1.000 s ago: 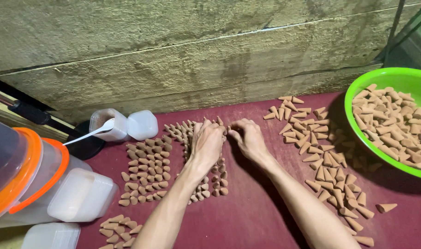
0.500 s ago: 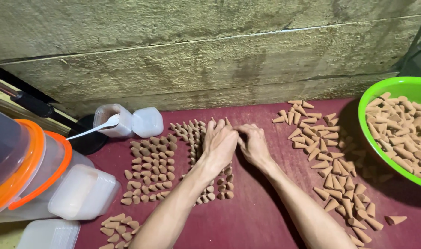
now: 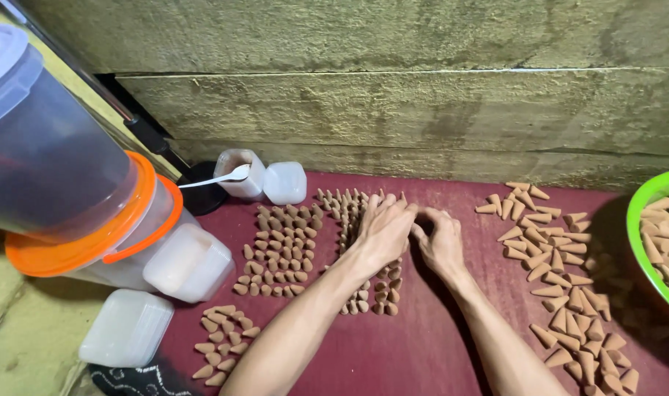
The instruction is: Organizing incense cones into neat rows on a flat surface
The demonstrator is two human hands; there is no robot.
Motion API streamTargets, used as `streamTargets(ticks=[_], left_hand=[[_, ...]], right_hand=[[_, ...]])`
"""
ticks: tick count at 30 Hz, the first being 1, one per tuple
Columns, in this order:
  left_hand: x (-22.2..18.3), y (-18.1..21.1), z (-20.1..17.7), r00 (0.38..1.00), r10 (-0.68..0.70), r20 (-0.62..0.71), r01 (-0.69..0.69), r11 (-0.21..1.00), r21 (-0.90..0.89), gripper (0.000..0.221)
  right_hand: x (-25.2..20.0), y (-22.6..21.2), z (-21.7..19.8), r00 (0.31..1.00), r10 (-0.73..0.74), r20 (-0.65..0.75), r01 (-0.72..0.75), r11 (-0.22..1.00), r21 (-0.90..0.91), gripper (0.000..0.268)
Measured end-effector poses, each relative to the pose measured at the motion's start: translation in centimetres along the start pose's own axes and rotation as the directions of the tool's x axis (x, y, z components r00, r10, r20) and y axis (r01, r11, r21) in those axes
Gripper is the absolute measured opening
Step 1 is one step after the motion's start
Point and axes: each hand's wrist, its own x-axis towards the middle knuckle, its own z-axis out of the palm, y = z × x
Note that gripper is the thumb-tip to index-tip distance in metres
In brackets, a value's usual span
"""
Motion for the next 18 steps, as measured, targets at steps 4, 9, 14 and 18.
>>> streamTargets(ticks=[4, 9, 14, 18], left_hand=[[-1.0, 0.1, -0.5, 0.992, 0.052, -0.119, -0.059, 0.997, -0.055, 0.032], [-0.7, 2.7, -2.6, 0.971, -0.002, -0.238, -0.028, 0.992, -0.121, 0.015], [0.4, 7.8, -5.5, 0.998, 0.004, -0.058, -0.022, 0.944, -0.329, 0.019], [2.4, 11.3, -5.1, 0.996, 0.017, 0.082, 0.022, 0.891, -0.454, 0.023]], right_hand=[[-0.1, -0.6, -0.4, 0.999, 0.052, 0.001, -0.052, 0.999, 0.012, 0.028], [-0.3, -2.3, -3.1, 0.988, 0.153, -0.006, -0.153, 0.988, -0.003, 0.025], [-2.0, -1.3, -8.2, 0.99, 0.144, 0.014, -0.141, 0.984, -0.104, 0.031], [-4.9, -1.5, -13.6, 0.991, 0.13, -0.026, -0.132, 0.956, -0.262, 0.032]])
